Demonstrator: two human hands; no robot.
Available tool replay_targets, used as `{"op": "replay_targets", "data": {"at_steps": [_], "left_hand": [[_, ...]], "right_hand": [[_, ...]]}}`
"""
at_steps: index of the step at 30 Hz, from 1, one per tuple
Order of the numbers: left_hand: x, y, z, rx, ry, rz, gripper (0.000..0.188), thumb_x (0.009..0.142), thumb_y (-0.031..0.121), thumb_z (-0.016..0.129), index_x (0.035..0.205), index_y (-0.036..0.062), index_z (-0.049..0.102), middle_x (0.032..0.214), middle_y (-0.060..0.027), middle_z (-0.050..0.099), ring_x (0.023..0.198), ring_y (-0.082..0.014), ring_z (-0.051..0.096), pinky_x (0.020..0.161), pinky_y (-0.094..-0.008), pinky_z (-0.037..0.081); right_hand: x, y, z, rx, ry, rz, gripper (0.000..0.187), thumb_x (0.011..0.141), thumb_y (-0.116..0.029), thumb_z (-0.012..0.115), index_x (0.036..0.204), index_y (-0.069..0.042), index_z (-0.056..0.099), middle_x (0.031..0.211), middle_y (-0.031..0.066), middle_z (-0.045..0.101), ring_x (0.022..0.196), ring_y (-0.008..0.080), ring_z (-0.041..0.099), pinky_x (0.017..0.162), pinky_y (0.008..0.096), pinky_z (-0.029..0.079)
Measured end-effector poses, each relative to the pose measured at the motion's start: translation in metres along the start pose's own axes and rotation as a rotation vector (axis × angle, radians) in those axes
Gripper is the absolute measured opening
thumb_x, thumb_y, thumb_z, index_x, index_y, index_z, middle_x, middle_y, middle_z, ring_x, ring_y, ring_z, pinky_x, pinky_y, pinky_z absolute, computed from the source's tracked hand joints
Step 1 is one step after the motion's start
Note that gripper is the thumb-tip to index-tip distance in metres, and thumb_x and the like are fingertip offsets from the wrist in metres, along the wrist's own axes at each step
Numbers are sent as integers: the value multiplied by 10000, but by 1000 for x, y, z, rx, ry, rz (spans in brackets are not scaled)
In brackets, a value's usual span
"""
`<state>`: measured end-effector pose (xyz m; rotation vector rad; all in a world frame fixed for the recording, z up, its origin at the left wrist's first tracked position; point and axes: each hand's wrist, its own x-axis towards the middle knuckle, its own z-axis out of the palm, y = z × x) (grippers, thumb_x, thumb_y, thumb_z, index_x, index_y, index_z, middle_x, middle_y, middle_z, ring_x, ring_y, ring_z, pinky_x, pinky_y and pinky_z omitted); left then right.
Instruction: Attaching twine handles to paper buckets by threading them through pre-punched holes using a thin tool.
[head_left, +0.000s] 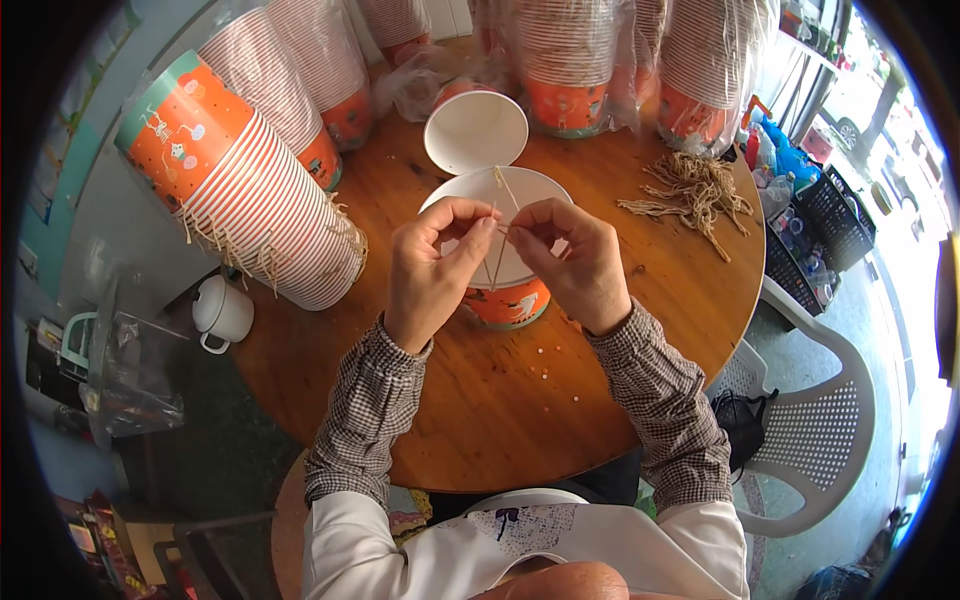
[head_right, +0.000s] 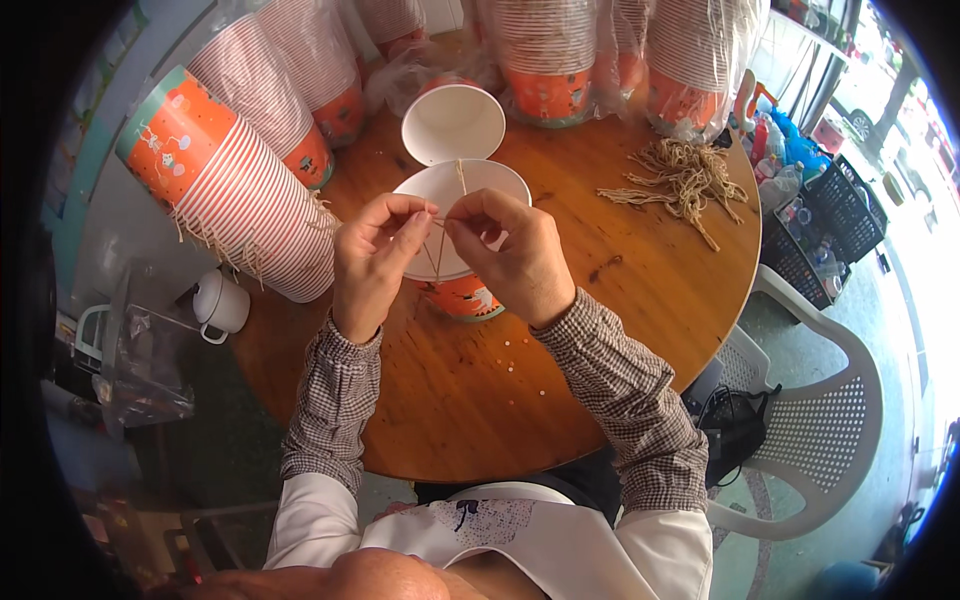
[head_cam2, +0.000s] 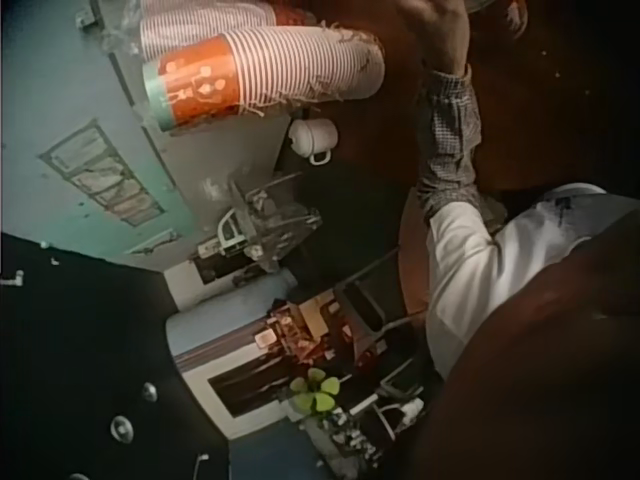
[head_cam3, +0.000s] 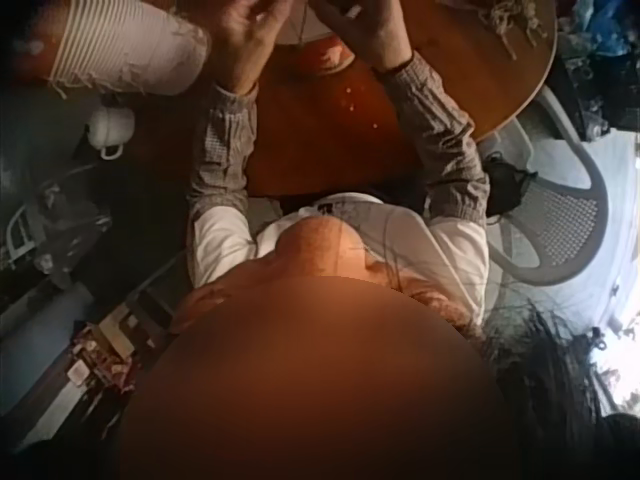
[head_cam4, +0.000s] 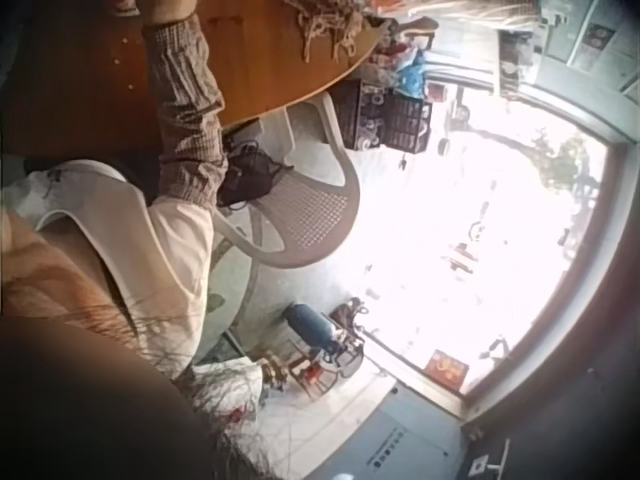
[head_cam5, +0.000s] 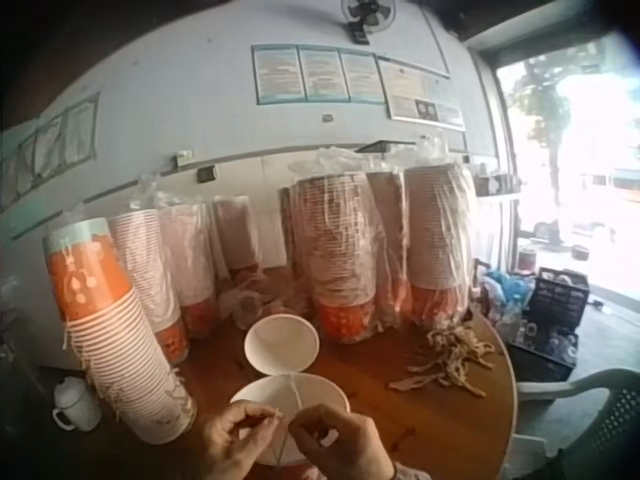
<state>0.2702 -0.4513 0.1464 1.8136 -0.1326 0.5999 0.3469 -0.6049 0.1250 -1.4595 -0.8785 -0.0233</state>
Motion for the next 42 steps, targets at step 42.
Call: {"op": "replay_targets", "data": {"at_steps": [42], "left_hand": [[4,0,-5,-377,-202,-349,178,924,78,624,1059,-39,626,976,-55,660,945,-114,620,877,-238,485]], "right_hand": [[-8,11,3,-112,108,-288,107,862,26,641,956,-7,604,843,65,690,789,143,682,727,267,545]]}}
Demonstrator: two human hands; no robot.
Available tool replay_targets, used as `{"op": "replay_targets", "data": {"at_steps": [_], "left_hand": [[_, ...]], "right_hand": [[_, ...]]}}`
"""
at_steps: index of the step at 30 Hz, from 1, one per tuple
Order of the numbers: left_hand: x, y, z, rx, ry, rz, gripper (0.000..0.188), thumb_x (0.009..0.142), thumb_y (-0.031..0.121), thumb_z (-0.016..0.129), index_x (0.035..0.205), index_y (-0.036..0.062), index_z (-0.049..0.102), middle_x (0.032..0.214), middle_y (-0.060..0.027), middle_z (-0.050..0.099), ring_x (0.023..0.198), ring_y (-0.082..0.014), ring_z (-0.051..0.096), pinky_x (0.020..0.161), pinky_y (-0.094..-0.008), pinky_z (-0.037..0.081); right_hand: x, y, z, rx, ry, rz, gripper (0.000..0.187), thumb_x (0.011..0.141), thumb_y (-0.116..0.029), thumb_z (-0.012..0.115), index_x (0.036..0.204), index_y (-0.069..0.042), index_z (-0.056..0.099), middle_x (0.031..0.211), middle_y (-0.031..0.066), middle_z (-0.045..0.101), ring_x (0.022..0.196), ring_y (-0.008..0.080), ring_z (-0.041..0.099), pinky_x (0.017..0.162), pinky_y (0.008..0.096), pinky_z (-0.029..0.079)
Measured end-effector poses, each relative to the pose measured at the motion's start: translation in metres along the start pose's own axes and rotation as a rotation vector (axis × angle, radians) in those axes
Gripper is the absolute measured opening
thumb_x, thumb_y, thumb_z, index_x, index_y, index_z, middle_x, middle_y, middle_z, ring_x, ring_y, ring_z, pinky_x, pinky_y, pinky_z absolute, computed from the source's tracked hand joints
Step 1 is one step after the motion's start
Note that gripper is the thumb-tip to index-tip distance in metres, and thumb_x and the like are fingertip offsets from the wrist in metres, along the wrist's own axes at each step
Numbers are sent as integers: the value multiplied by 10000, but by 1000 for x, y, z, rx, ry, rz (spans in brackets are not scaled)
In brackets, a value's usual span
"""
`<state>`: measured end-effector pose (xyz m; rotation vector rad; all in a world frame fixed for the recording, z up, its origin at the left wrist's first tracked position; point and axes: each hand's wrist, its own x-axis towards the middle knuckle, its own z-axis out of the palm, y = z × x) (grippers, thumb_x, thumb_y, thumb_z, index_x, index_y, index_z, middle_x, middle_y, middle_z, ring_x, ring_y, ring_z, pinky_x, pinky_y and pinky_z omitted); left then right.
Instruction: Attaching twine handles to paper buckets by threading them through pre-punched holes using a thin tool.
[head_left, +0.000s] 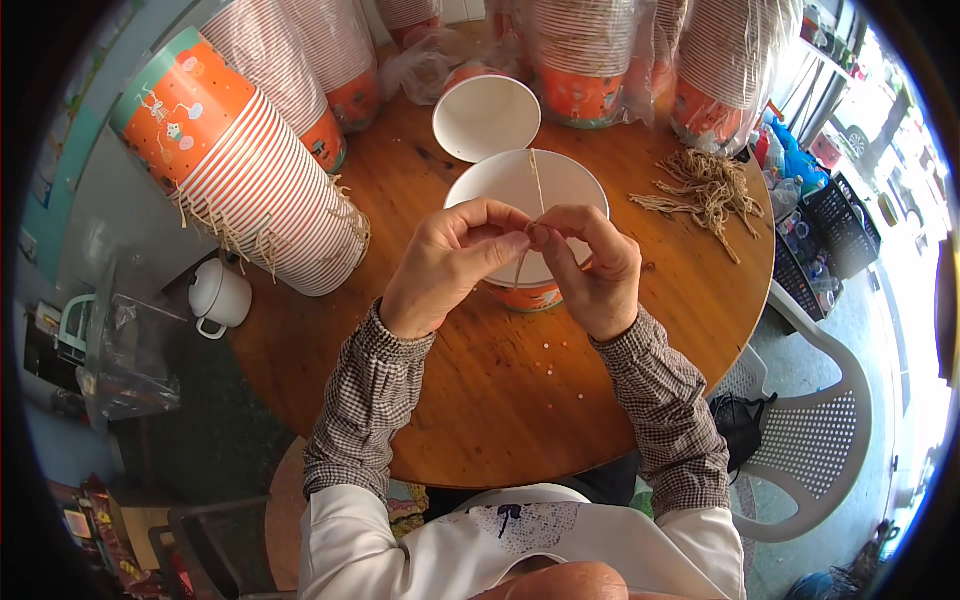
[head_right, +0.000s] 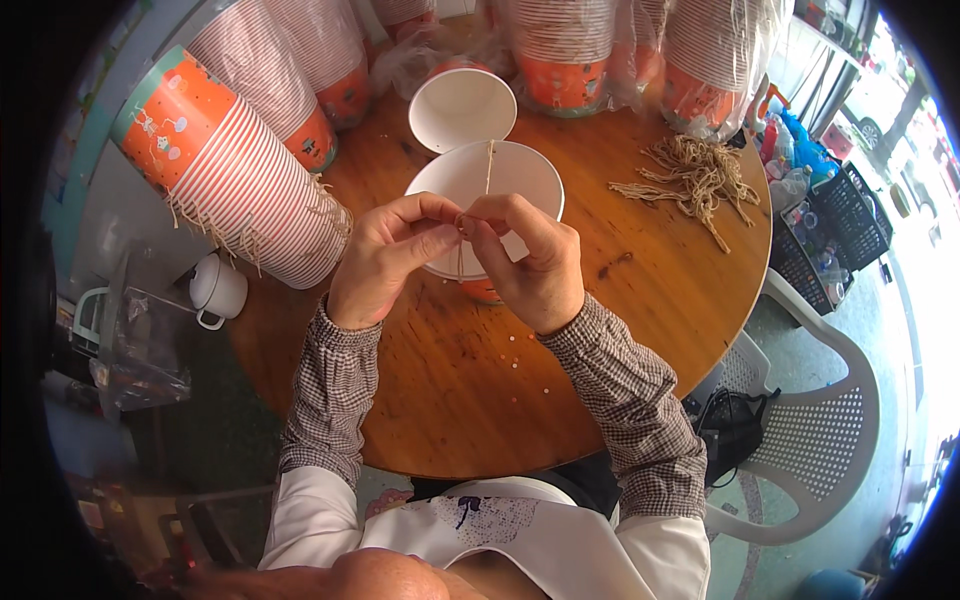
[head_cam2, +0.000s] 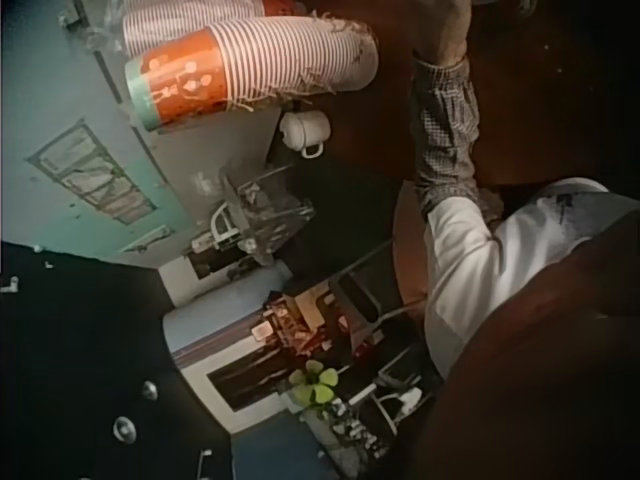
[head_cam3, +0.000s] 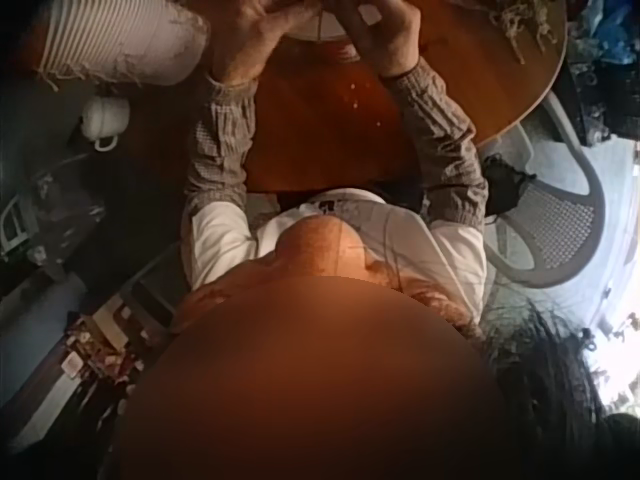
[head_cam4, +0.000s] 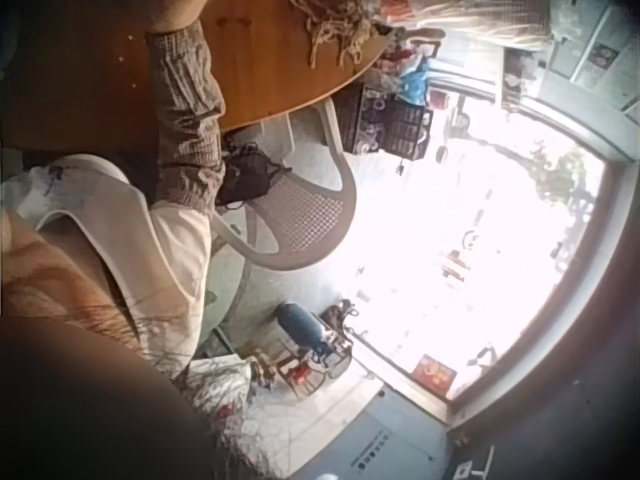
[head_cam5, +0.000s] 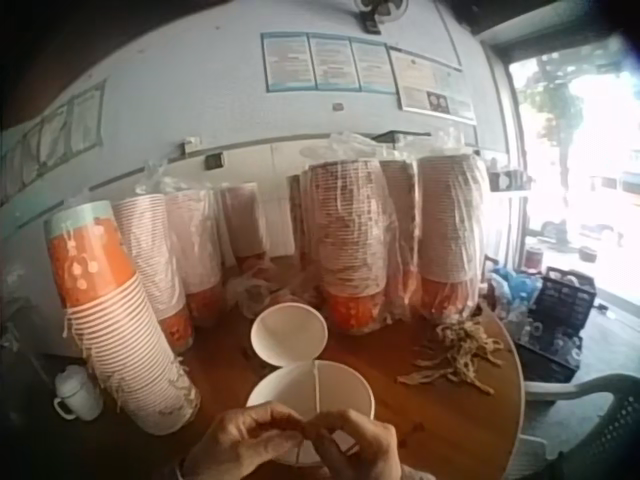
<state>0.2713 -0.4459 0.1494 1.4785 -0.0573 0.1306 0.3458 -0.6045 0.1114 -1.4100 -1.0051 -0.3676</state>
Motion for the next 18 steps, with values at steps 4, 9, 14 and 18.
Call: {"op": "replay_targets", "data": {"at_steps": [4,9,14,18], "left_hand": [[-1,-3,0,94,-30,38,169,915,50,631,1066,-26,630,996,-44,656,962,-96,615,860,-221,496],[1,-4,-2,155,-5,76,136,907,76,650,992,-31,641,950,-34,668,912,-80,614,802,-232,517],[-1,2,-4,420,-10,139,73,843,65,644,844,-1,612,831,-17,639,794,-86,584,734,-256,482],[-4,7,1,540,-38,161,81,824,56,632,809,-1,576,794,-26,610,796,-105,579,755,-268,470]], "right_hand": [[-1,0,1,28,1,36,75,872,30,617,934,-6,591,837,63,686,778,136,682,716,259,544],[-1,3,0,139,39,145,52,897,20,587,940,0,565,833,66,682,765,137,683,706,257,548],[1,4,-2,190,57,176,57,925,12,549,978,2,533,838,77,682,771,137,689,689,248,548],[1,5,-2,194,77,211,76,933,5,542,1004,-13,518,817,83,681,749,138,691,672,250,547]]}}
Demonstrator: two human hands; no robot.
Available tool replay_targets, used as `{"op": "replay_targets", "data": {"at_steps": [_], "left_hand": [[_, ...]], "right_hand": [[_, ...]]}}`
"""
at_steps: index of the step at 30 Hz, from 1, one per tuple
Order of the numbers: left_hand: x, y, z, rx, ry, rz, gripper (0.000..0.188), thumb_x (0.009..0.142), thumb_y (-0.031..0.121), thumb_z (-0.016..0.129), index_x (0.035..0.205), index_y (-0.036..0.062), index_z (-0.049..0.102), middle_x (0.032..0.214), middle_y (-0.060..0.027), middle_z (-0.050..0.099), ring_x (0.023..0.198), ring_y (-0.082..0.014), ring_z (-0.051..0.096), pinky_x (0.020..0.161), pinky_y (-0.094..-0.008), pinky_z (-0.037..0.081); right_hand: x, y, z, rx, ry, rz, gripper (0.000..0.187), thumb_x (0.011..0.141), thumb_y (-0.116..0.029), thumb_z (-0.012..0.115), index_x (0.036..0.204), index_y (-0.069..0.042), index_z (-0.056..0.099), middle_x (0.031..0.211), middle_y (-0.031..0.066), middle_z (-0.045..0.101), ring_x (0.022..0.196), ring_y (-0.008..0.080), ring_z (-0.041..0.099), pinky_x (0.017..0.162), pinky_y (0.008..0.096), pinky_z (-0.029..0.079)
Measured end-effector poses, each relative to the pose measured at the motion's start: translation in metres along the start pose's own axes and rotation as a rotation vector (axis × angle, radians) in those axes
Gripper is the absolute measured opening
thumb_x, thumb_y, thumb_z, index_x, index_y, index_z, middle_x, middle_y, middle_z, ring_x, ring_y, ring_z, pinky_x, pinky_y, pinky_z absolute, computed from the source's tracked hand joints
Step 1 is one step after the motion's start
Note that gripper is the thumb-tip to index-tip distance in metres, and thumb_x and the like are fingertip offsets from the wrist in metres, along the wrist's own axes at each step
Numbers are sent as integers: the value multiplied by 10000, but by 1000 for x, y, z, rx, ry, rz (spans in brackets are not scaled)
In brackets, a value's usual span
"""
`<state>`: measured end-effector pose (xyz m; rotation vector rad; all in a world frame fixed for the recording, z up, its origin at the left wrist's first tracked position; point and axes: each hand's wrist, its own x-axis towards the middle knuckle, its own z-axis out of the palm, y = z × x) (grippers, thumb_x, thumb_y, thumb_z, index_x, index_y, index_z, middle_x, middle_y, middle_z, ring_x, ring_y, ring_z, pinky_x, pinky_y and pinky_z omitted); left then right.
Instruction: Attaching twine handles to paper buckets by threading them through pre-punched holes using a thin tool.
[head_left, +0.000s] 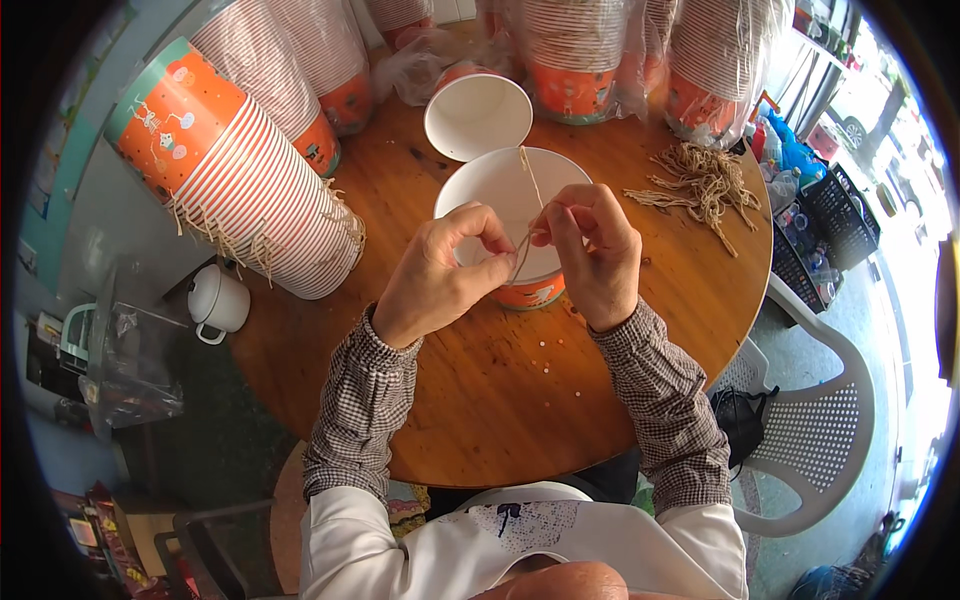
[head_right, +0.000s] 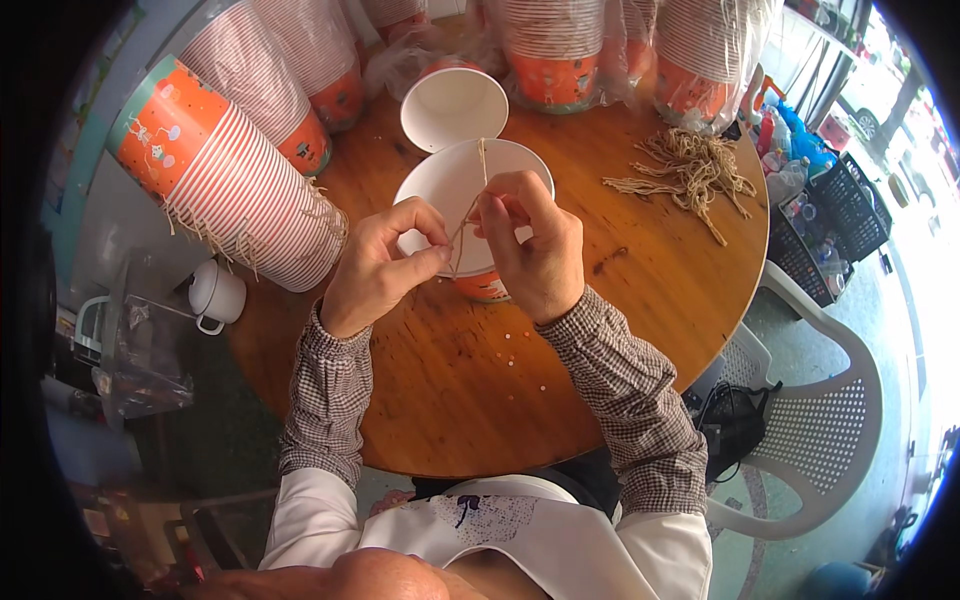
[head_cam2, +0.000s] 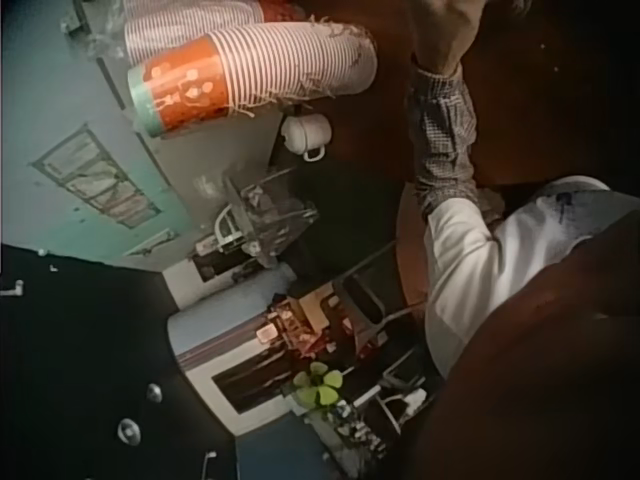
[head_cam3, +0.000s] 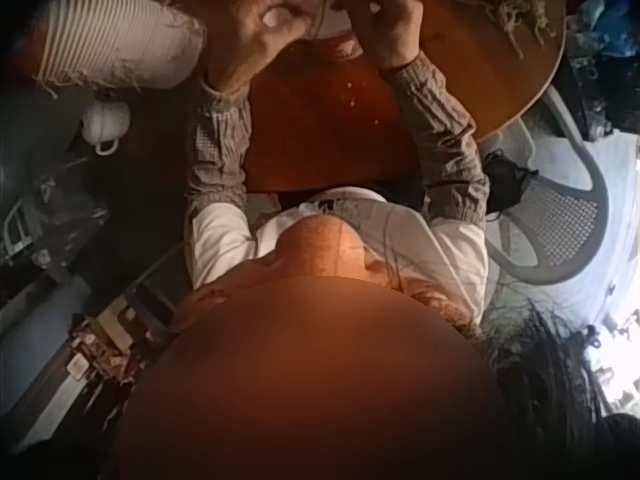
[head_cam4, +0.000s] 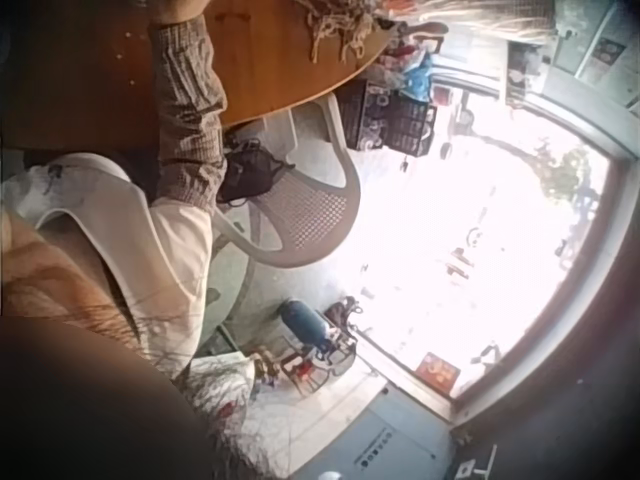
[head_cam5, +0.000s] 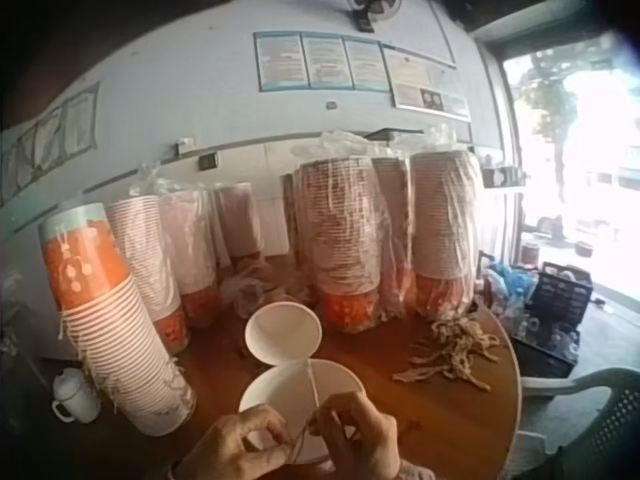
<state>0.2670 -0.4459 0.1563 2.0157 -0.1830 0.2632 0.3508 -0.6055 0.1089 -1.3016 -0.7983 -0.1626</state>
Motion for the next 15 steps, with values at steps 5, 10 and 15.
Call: {"op": "replay_targets", "data": {"at_steps": [5,10,15], "left_hand": [[1,-1,0,54,-66,6,76,832,62,623,823,2,576,830,-35,604,846,-113,572,781,-272,463],[1,0,8,-138,14,-25,179,860,148,688,943,5,622,872,-40,633,876,-115,590,808,-268,476],[5,-10,24,-68,156,88,218,849,142,725,1010,13,657,838,-29,658,831,-101,620,760,-266,505]], "right_hand": [[-1,-2,2,-146,-13,11,71,946,-10,533,1011,-32,513,753,74,665,700,139,686,633,259,540],[-1,0,2,-99,-10,-42,59,947,-13,537,1002,-35,530,743,62,645,685,138,675,625,264,533],[-4,-2,2,-185,-24,-105,71,932,-9,557,997,-37,561,777,74,653,707,156,679,628,274,531]]}}
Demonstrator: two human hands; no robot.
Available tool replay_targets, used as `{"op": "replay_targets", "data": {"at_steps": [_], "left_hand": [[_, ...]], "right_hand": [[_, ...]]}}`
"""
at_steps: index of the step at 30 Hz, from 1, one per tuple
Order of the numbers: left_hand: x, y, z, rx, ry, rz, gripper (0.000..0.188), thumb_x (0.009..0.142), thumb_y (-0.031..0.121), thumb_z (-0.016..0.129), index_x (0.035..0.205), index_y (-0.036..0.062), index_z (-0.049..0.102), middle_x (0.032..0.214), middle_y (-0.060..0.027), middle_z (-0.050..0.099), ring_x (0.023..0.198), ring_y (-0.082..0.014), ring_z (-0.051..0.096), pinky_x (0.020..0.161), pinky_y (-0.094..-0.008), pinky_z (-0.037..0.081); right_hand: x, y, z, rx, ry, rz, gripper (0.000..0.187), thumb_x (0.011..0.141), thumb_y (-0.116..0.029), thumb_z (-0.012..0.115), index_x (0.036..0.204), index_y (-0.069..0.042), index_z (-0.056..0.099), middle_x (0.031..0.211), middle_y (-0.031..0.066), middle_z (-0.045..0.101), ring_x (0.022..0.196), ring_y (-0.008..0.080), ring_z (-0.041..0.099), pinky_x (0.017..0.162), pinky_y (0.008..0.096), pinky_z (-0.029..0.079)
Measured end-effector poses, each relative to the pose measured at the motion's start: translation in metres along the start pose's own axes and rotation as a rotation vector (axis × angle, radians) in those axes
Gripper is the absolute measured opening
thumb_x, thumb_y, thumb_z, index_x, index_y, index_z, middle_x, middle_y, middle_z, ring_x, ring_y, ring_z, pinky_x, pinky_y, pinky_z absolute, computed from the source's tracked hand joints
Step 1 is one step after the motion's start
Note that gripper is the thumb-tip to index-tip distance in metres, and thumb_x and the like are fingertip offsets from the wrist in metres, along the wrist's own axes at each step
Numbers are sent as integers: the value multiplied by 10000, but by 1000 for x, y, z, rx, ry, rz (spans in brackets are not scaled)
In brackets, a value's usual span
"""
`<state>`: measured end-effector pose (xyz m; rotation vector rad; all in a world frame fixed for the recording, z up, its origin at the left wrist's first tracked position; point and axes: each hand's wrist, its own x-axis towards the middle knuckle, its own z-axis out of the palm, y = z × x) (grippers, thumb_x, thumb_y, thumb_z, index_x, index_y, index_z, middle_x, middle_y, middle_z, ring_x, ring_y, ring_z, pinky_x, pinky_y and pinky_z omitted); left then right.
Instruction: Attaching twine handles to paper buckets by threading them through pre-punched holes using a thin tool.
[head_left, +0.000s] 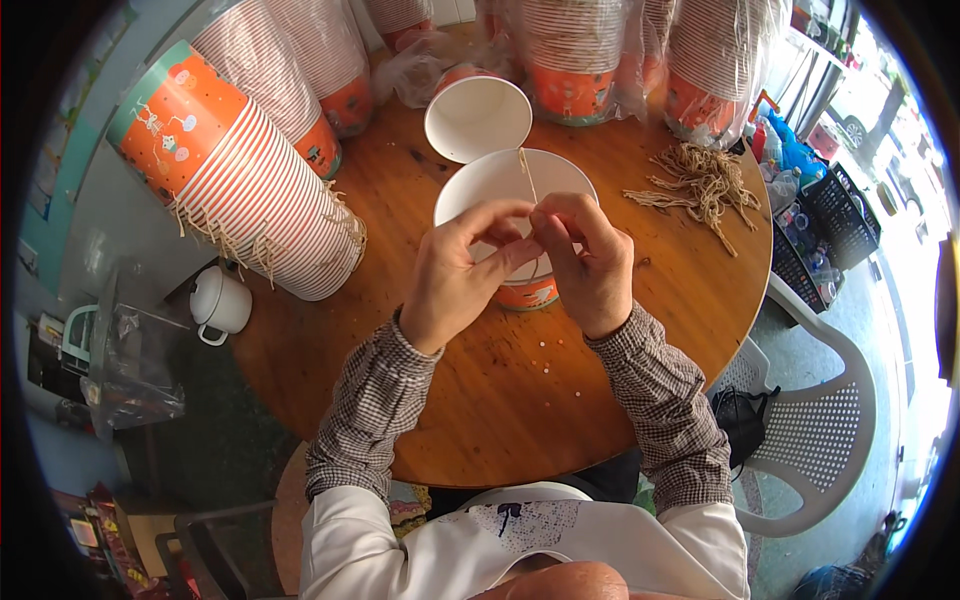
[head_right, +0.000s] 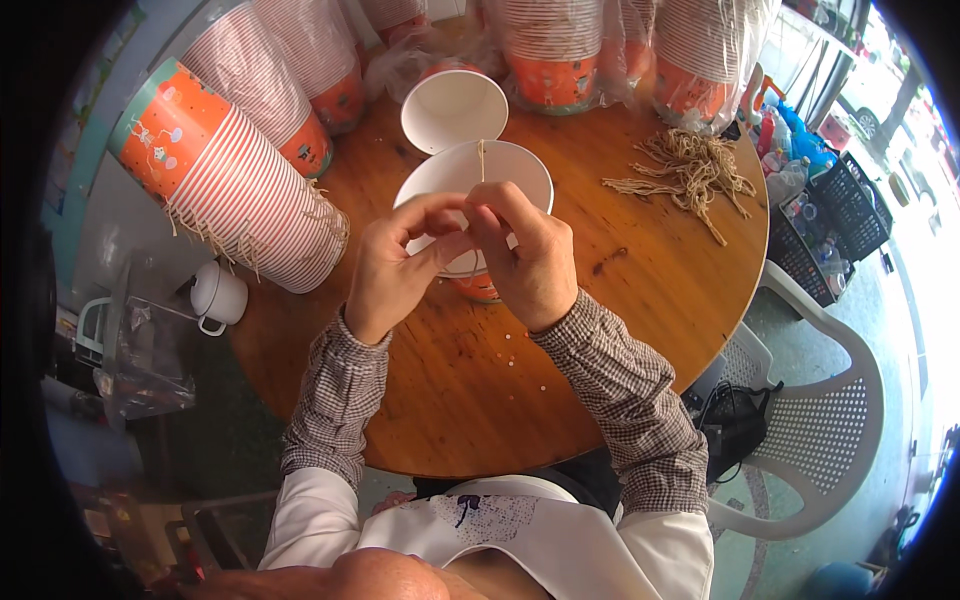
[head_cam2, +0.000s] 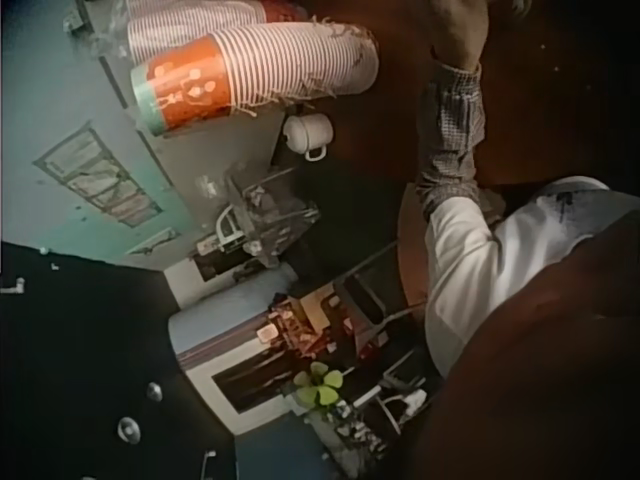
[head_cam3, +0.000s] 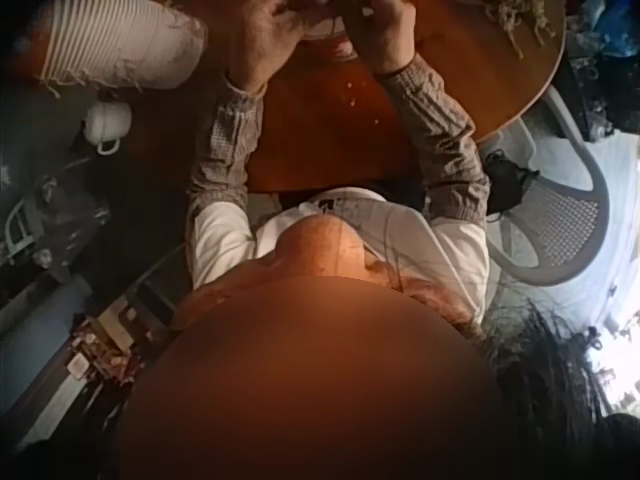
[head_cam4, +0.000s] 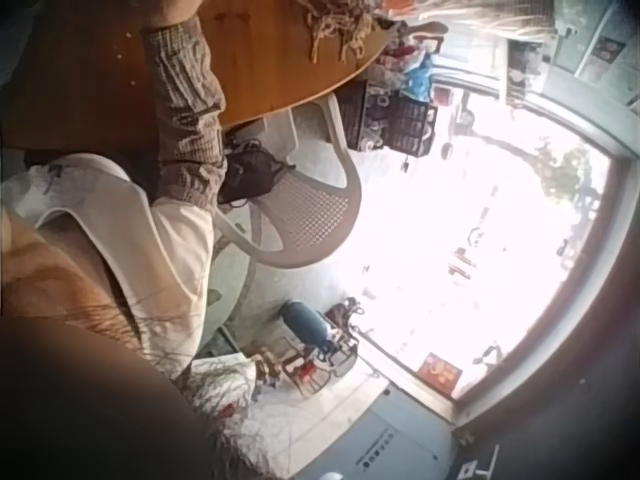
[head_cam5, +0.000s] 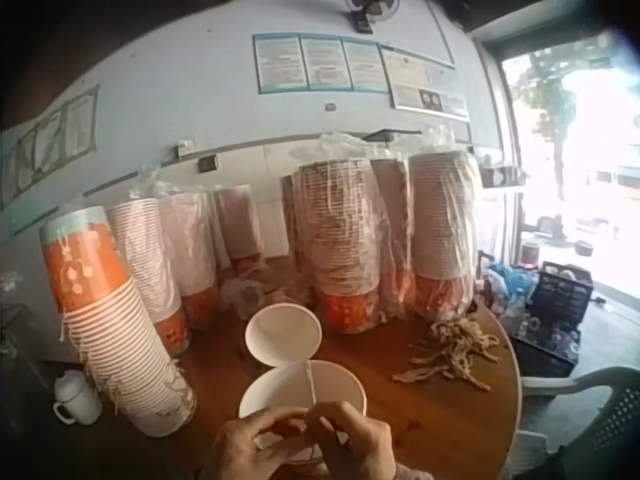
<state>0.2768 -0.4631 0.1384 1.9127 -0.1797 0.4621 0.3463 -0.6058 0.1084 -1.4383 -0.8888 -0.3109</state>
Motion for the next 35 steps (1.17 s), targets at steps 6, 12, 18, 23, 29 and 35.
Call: {"op": "replay_targets", "data": {"at_steps": [6,12,18,23,29,35], "left_hand": [[-2,-1,0,241,103,199,117,870,6,662,985,-15,670,869,-47,686,807,-98,638,722,-240,515],[-2,4,-4,240,159,166,99,828,44,691,922,22,671,816,-86,684,764,-197,676,682,-293,524],[-5,-4,-8,262,-70,156,87,778,42,686,813,20,610,771,-77,643,766,-216,636,695,-338,502],[-9,1,-9,299,-263,118,110,799,12,663,794,0,554,782,-58,591,755,-185,597,719,-300,483],[-8,3,-6,169,-294,31,113,793,0,660,796,-3,546,768,-55,581,727,-176,587,687,-307,483],[-6,4,-5,349,-221,139,97,829,25,653,809,13,559,796,-39,593,772,-196,614,766,-298,504]], "right_hand": [[4,-12,-7,-96,-117,3,137,902,2,587,1035,-30,577,835,112,676,730,222,691,651,301,545],[11,-14,-17,-169,-144,-155,186,853,39,613,1027,-24,591,862,106,660,749,254,678,627,330,539],[25,3,-31,-614,67,-421,237,757,31,634,982,-45,617,815,91,622,704,271,607,646,370,489],[33,26,-52,-691,243,-385,230,786,37,613,1004,-36,627,836,99,611,758,283,605,676,376,492],[32,44,-62,-733,228,-279,255,816,43,581,1044,-66,618,861,96,548,791,288,583,697,383,484],[33,59,-62,-729,228,-143,185,857,28,569,1010,-59,627,852,99,585,767,246,619,670,358,503]]}}
